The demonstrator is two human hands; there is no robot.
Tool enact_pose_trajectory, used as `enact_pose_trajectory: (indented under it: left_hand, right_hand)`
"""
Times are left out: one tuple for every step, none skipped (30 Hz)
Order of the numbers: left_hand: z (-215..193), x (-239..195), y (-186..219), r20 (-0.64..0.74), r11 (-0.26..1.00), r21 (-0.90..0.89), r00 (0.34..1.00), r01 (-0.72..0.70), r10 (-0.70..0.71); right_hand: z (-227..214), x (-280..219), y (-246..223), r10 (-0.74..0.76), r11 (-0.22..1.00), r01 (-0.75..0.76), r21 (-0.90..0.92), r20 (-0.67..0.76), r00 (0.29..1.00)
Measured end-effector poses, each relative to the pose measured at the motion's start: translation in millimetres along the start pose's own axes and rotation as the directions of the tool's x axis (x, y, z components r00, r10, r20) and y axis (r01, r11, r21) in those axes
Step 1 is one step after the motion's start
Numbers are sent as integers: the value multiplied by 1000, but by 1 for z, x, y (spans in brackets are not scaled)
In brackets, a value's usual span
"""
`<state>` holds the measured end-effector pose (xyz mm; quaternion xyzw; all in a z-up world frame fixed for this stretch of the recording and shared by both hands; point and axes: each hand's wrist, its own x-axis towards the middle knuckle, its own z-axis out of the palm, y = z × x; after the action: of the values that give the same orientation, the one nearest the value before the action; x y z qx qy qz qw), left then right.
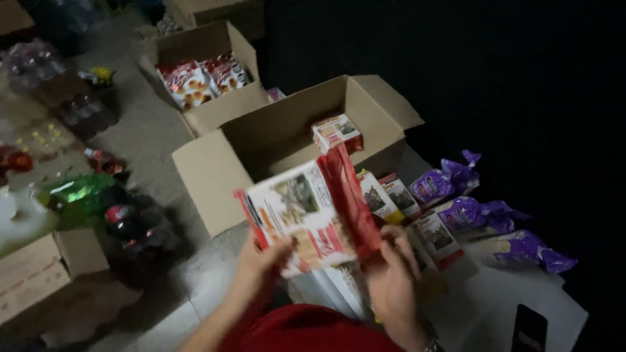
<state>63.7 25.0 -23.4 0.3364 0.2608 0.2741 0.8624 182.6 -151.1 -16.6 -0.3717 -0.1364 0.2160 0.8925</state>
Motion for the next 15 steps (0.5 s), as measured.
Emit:
enact_pose_trajectory:
  left_hand:
    - [1, 17, 21, 13, 1000, 8, 1000, 6, -6]
    - [3, 34, 41, 69, 993, 87, 995, -74, 68]
    - [6, 53, 60, 133, 975, 158, 981, -159, 138]
    - [10, 79, 77, 142, 977, 161, 983, -138, 116]
    - [14, 107, 94, 164, 929, 300, 971, -215, 172]
    - [15, 133, 110, 192, 857, 428, 956, -286, 224]
    - [35, 144, 123, 195, 864, 427, 960, -268, 201]
    - [57, 156, 139, 292, 814, 494, 940, -306, 176]
    - [79, 168, 155, 386, 758, 550, 912, -351, 142]
    - [82, 199, 146, 388, 759, 553, 912, -344, 132]
    - [84, 230, 138, 371, 678, 669, 927, -305, 50]
    - [86, 261, 129, 345, 580, 770, 938, -267, -28]
    - [105, 256, 125, 347, 577, 773, 937, -263, -37]
    - [125, 251, 120, 183, 778, 627, 965, 30, -185]
    - [146, 247, 116, 57, 865, 389, 928, 318, -367]
  right_hand:
    - [-1, 4, -9, -13, 1000, 13, 3, -9, 1000]
    - [-4, 6, -18, -136, 987, 136, -80, 3, 991]
    - [-7, 9, -26, -254, 953, 255, -164, 26, 967]
    - [-17, 9, -35, -261, 950, 258, -175, 6, 965]
    - [-26, 9, -43, -308, 923, 284, -259, -55, 950]
    - [-34, 6, -50, -353, 890, 297, -346, -110, 929]
    - [-36, -2, -57, -355, 887, 290, -360, -127, 926]
    - [-38, -5, -64, -410, 832, 300, -467, -151, 900]
    - [-39, -9, -71, -464, 766, 300, -568, -167, 870]
    - [-58, -14, -67, -465, 766, 294, -572, -177, 867]
    - [-77, -21, -64, -508, 761, 300, -575, -241, 827]
    - [-96, -28, -59, -548, 756, 307, -578, -304, 780]
    - [-103, -35, -56, -549, 757, 302, -579, -312, 775]
    - [-109, -41, -53, -581, 726, 270, -633, -353, 734]
    - [-116, -47, -50, -612, 694, 232, -681, -390, 688]
